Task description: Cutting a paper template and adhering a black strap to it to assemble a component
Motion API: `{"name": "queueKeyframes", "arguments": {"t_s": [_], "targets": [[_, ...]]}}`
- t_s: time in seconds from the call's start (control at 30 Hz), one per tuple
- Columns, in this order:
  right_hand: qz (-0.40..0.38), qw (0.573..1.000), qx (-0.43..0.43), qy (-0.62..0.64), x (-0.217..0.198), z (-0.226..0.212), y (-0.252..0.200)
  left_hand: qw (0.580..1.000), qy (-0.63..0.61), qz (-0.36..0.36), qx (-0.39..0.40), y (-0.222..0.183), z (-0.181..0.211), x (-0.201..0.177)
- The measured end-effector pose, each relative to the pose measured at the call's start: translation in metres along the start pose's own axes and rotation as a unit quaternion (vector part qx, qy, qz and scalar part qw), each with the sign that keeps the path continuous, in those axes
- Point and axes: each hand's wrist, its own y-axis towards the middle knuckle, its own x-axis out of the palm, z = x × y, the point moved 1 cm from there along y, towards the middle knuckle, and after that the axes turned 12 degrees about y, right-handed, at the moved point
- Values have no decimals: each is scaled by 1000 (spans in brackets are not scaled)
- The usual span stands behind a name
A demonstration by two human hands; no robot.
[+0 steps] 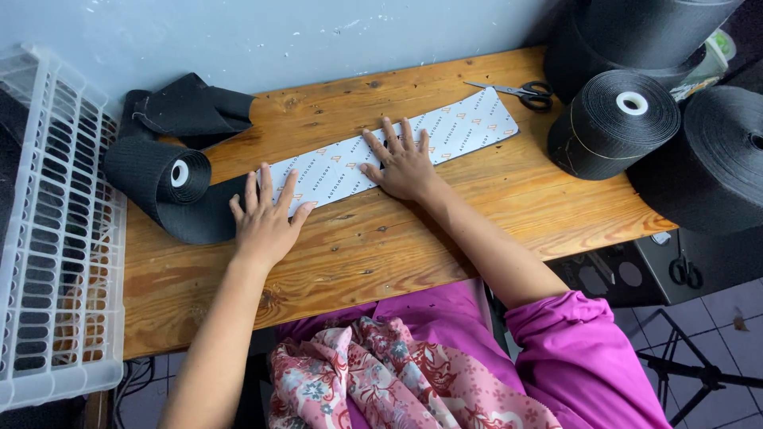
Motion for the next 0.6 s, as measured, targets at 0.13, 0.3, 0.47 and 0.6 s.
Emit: {"name": "queueKeyframes", "arguments": {"t_s": [0.13, 0.3, 0.47, 0.6], "targets": [[-4, 1000, -9, 19, 0, 9, 1, 1000, -8, -19, -6, 0, -1, -4], [53, 995, 60, 64, -21, 51, -10, 999, -5, -43, -7, 2, -4, -4], [58, 982, 162, 73, -21, 162, -14, 999, -8, -47, -9, 0, -2, -9], [47, 981, 184, 45, -24, 174, -18, 999, -18, -41, -9, 0, -2, -8]]}}
